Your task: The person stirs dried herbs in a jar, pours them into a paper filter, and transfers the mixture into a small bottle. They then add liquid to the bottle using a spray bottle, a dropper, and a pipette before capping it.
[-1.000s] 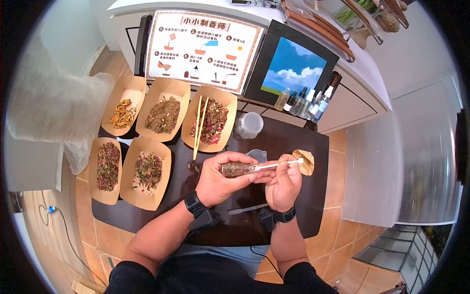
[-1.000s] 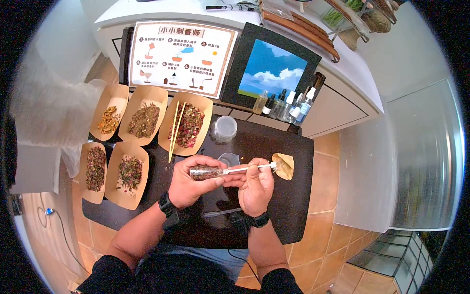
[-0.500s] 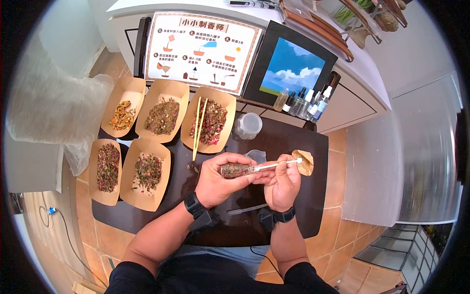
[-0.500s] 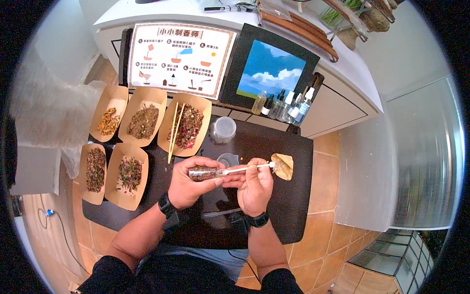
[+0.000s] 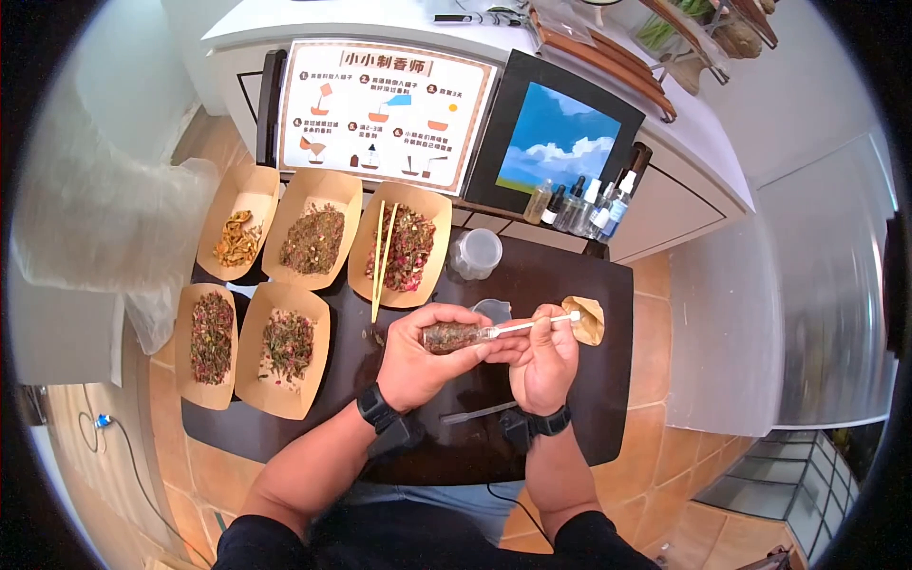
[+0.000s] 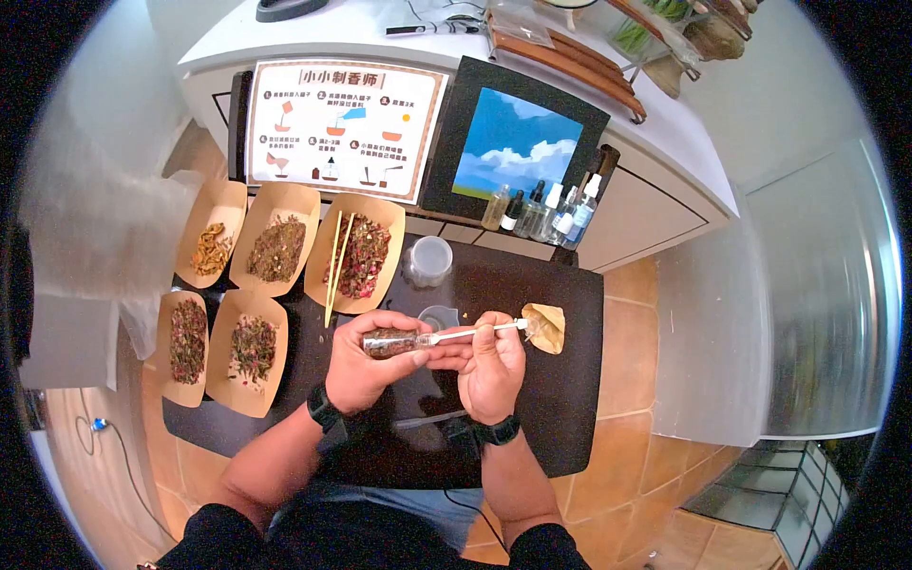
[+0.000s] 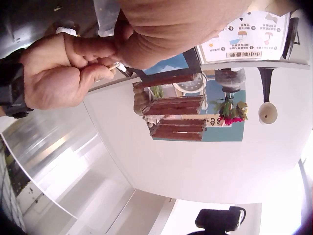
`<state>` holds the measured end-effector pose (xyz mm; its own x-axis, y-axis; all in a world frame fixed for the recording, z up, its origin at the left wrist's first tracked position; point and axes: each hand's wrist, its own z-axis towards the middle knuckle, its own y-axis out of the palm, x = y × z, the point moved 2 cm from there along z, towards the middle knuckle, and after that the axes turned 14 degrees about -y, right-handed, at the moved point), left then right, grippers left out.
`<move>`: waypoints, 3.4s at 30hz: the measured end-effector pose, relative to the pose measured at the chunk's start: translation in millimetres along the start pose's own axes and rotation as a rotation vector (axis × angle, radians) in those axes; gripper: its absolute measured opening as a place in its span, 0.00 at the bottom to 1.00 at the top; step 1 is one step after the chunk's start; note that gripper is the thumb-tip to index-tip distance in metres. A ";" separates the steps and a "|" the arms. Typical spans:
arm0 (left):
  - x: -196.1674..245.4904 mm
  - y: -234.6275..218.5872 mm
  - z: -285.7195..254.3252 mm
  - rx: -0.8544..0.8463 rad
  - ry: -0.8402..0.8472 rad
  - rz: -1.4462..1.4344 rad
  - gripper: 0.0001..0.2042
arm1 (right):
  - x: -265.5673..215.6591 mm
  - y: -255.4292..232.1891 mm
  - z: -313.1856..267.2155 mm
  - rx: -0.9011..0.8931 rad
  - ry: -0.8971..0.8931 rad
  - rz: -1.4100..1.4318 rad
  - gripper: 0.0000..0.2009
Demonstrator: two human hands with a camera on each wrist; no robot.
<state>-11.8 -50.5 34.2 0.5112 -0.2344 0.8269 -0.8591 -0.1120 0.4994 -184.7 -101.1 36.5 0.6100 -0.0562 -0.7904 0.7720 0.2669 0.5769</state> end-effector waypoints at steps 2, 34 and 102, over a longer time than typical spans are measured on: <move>4.1 1.8 -0.9 0.004 0.005 0.019 0.14 | -0.6 0.3 0.1 -0.006 0.001 -0.009 0.10; 0.6 17.9 3.4 0.063 0.051 0.016 0.14 | -10.1 0.7 -0.4 0.092 0.061 -0.072 0.12; -4.3 11.6 6.0 0.088 0.052 0.015 0.17 | -13.7 0.4 3.0 0.104 0.066 -0.083 0.12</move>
<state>-24.2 -56.6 34.8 0.4965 -0.1861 0.8479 -0.8646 -0.1935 0.4638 -192.2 -103.1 48.2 0.5330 -0.0097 -0.8461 0.8357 0.1622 0.5246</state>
